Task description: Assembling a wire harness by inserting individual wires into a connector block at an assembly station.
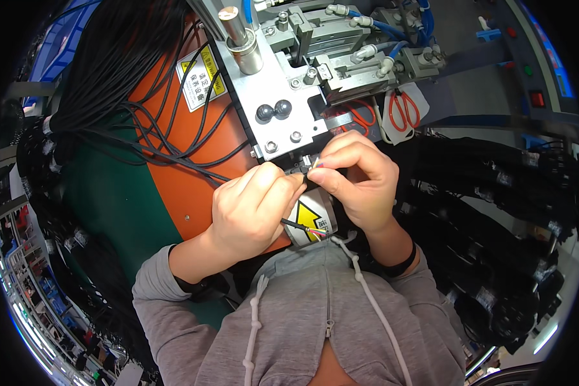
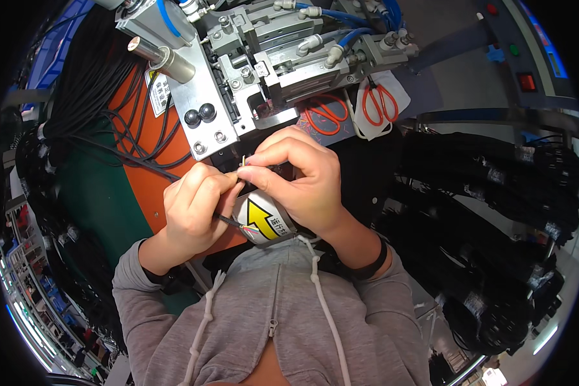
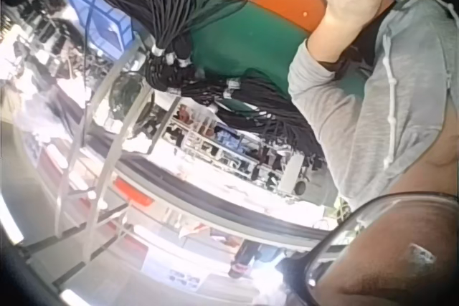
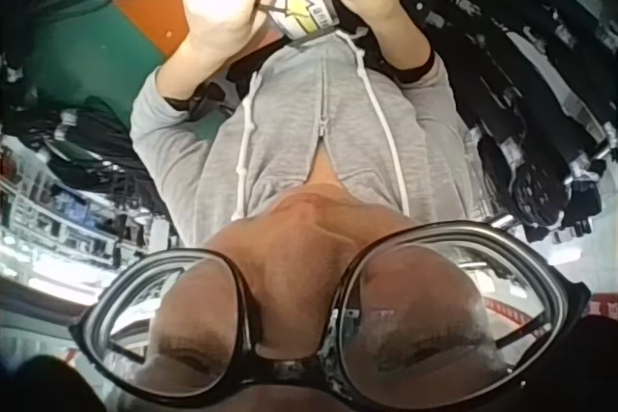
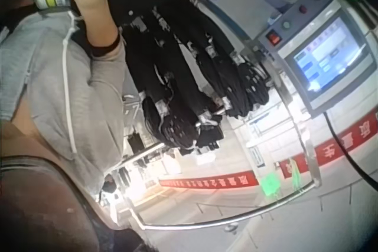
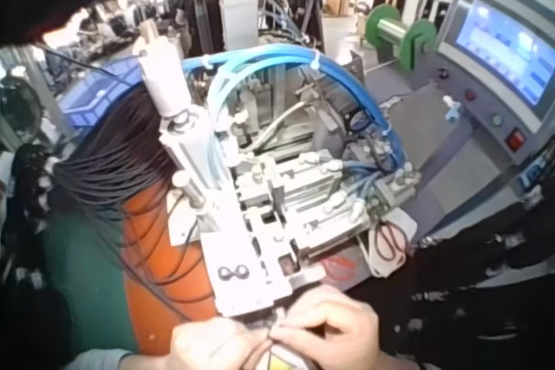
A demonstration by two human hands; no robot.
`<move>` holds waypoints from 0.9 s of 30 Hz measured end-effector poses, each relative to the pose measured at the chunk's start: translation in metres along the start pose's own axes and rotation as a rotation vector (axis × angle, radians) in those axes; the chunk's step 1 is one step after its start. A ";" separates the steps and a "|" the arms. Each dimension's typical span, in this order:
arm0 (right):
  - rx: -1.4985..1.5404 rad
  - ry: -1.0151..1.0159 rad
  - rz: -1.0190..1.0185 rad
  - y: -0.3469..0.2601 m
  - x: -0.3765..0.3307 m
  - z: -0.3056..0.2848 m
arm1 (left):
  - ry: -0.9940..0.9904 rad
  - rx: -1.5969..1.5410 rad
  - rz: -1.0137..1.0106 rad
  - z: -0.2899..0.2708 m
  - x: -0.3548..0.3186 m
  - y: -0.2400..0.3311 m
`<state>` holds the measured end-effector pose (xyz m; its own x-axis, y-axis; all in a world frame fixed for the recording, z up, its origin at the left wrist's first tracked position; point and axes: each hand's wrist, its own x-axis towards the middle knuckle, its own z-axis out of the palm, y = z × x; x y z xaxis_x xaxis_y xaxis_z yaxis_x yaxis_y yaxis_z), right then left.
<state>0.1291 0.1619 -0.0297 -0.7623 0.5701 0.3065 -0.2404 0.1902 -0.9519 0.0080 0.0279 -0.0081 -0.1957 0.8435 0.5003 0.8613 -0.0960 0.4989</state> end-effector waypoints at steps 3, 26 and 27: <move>-0.294 0.019 -0.166 -0.004 0.000 0.000 | -0.025 0.066 0.000 -0.001 -0.003 0.001; -0.640 -0.134 -0.043 0.011 -0.001 -0.006 | -0.220 0.420 0.045 0.004 -0.007 0.006; -0.637 -0.136 -0.043 0.013 0.000 -0.005 | -0.214 0.424 0.036 0.005 -0.007 0.006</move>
<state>0.1292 0.1681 -0.0420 -0.8390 0.4533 0.3009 0.0990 0.6710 -0.7348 0.0168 0.0241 -0.0116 -0.0994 0.9376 0.3332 0.9899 0.0592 0.1287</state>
